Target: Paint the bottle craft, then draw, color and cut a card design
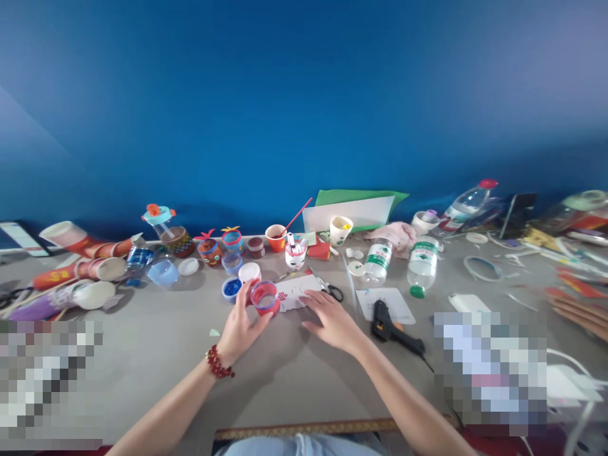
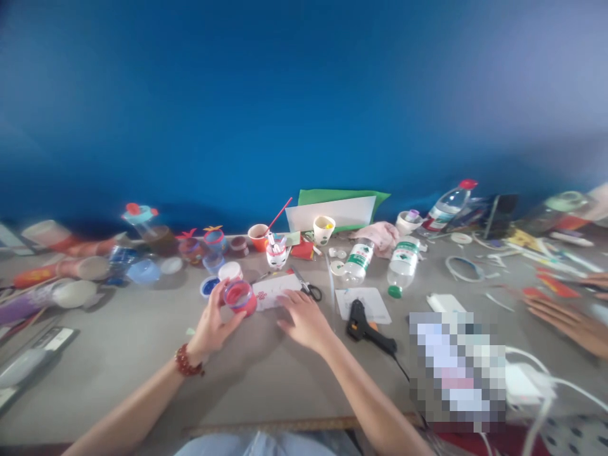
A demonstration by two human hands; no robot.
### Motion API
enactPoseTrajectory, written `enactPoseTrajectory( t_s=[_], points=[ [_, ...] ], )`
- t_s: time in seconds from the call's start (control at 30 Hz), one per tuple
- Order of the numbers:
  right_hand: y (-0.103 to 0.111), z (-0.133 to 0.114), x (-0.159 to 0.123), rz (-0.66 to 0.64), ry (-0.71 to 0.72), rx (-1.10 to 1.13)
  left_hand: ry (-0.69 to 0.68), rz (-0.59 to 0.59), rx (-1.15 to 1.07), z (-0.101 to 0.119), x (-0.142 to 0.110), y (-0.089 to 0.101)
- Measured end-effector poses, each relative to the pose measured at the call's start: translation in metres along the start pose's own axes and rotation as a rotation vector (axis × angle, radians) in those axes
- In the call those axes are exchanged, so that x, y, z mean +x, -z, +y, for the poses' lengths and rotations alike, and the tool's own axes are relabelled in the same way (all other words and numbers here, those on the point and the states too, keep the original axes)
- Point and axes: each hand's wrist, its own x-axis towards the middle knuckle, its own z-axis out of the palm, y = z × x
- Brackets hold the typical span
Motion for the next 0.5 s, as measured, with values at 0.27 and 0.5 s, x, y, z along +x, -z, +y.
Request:
enactPoseTrajectory(
  t_s=[0.27,0.5],
  points=[
    [-0.003,0.007,-0.004,0.014,-0.062,-0.261,0.024,0.0,0.082,-0.008,-0.003,-0.008],
    [0.0,0.012,-0.002,0.032,-0.116,-0.321,0.046,0.017,0.11,-0.011,0.0,-0.006]
  ],
)
